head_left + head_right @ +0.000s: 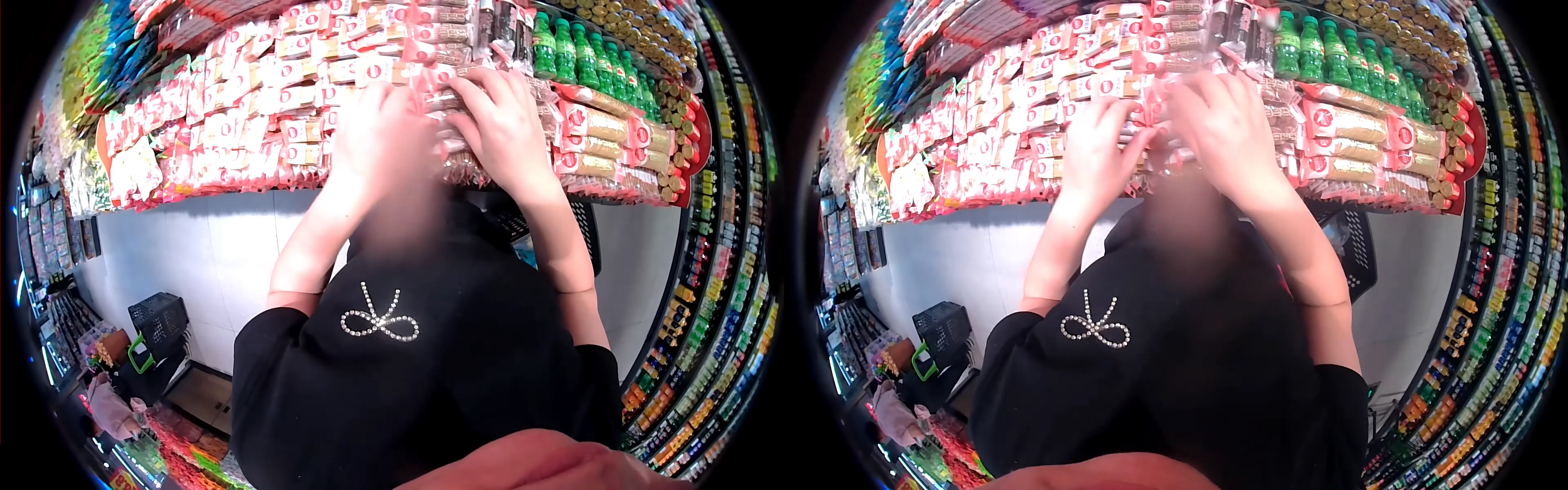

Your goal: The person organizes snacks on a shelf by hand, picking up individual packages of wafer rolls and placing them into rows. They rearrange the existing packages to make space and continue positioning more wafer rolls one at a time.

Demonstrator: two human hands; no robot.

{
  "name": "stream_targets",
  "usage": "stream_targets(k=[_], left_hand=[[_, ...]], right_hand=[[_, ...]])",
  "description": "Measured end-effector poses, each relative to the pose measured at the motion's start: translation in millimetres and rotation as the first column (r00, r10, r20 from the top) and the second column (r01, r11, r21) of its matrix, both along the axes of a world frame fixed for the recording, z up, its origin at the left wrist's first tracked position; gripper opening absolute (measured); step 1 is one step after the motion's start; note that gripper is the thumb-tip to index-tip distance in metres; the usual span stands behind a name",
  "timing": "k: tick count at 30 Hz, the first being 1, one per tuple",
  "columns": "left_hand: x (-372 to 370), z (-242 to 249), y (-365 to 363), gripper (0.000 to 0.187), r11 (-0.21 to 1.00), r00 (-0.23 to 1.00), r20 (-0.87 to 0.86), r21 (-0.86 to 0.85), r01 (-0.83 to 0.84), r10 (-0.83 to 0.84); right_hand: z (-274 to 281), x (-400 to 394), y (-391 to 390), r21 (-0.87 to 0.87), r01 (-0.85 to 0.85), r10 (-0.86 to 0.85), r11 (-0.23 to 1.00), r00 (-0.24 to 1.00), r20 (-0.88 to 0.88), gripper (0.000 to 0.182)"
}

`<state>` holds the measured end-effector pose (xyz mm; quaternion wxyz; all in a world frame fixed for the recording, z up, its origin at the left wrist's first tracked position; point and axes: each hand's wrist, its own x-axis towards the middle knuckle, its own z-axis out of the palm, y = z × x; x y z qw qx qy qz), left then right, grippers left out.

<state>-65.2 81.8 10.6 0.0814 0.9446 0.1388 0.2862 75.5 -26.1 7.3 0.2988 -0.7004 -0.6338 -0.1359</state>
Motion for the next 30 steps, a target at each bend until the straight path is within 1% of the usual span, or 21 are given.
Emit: stream_targets(k=[2, 3, 4, 6, 7, 10, 12, 14, 15, 16, 18, 20, 22, 23, 24, 26, 27, 28, 30], left_hand=[[0.3, -3.2, -3.5, 0.03, 0.994, 0.999, -0.026, -0.098, -0.039, 0.036], [0.4, -7.8, -3.3, 0.03, 0.982, 0.997, -0.011, -0.176, -0.073, 0.072], [0.1, -8.2, -2.3, 0.03, 0.981, 0.997, -0.008, -0.179, -0.075, 0.075], [-0.9, -8.5, 0.1, 0.029, 0.982, 0.995, 0.024, -0.168, -0.088, 0.093], [-2.3, -10.6, 3.0, 0.029, 0.982, 0.995, 0.026, -0.169, -0.089, 0.095], [-7.0, -17.0, 11.6, 0.027, 0.992, 0.999, 0.025, -0.124, -0.036, 0.039], [-3.9, -19.9, 11.4, 0.027, 0.995, 1.0, 0.013, -0.098, -0.011, 0.012], [1.1, -27.0, 11.1, 0.027, 0.997, 0.999, 0.03, -0.079, 0.022, -0.02], [3.3, -27.7, 9.6, 0.027, 0.997, 0.998, 0.049, -0.069, 0.028, -0.024], [4.7, -28.6, 8.5, 0.027, 0.998, 0.997, 0.068, -0.061, 0.034, -0.03], [8.2, -32.9, 10.1, 0.027, 0.997, 0.996, 0.079, -0.059, 0.048, -0.043], [11.9, -37.7, 12.1, 0.028, 0.997, 0.994, 0.089, -0.047, 0.062, -0.058], [13.9, -43.1, 13.5, 0.025, 0.998, 0.997, 0.064, -0.039, 0.041, -0.039], [16.1, -43.0, 14.3, 0.009, 0.998, 0.991, 0.117, 0.023, 0.055, -0.058], [15.0, -40.2, 14.8, 0.009, 0.999, 0.993, 0.112, 0.031, 0.041, -0.044], [13.5, -33.0, 13.2, 0.009, 0.994, 0.994, 0.052, -0.042, 0.097, -0.095], [18.3, -40.2, 11.3, 0.01, 0.993, 0.987, 0.133, -0.068, 0.096, -0.086], [20.1, -42.1, 12.3, 0.01, 0.994, 0.988, 0.136, -0.063, 0.086, -0.077], [19.5, -43.5, 14.8, 0.01, 0.989, 0.982, 0.146, -0.065, 0.134, -0.124]], right_hand=[[-1.9, -2.1, 2.1, -0.057, 0.051, -0.055, 0.997, 0.995, -0.083, 0.024], [-2.6, -1.6, 1.3, -0.074, 0.059, -0.063, 0.996, 0.996, -0.058, 0.019], [-3.2, -1.6, 1.5, -0.077, 0.057, -0.061, 0.995, 0.997, -0.054, 0.019], [-3.9, -2.2, 2.0, -0.091, 0.098, -0.104, 0.991, 0.992, -0.066, 0.015], [-2.5, -2.5, 2.1, -0.097, 0.106, -0.11, 0.99, 0.993, -0.04, 0.014], [-5.3, -2.0, 2.6, -0.066, 0.101, -0.104, 0.993, 0.994, -0.039, 0.013], [-5.7, -3.9, 1.6, -0.083, 0.121, -0.127, 0.989, 0.99, -0.064, 0.014], [-5.7, -4.5, 1.2, -0.084, 0.132, -0.142, 0.988, 0.982, -0.127, 0.017], [-3.4, -4.2, 2.5, -0.078, 0.147, -0.157, 0.986, 0.978, -0.14, 0.024], [-2.3, -2.7, 5.1, -0.082, 0.149, -0.159, 0.985, 0.978, -0.136, 0.024], [-0.5, 2.4, 11.3, -0.013, 0.221, -0.221, 0.975, 0.975, 0.006, 0.031], [2.1, 5.5, 15.5, -0.038, 0.228, -0.226, 0.973, 0.973, 0.042, 0.028], [1.0, 9.3, 19.9, -0.13, 0.197, -0.191, 0.972, 0.98, 0.06, 0.023], [1.7, 6.8, 22.3, -0.142, 0.219, -0.215, 0.965, 0.976, 0.045, 0.018], [1.5, 6.3, 23.5, -0.157, 0.22, -0.217, 0.963, 0.976, 0.034, 0.018], [1.0, 5.0, 24.9, -0.149, 0.228, -0.225, 0.962, 0.974, 0.036, 0.017], [0.1, 4.7, 25.1, -0.137, 0.223, -0.222, 0.965, 0.975, 0.023, 0.017], [0.6, 3.3, 25.5, -0.132, 0.214, -0.213, 0.968, 0.977, 0.025, 0.017], [2.4, -0.5, 24.2, -0.133, 0.243, -0.24, 0.961, 0.97, 0.036, 0.017]])
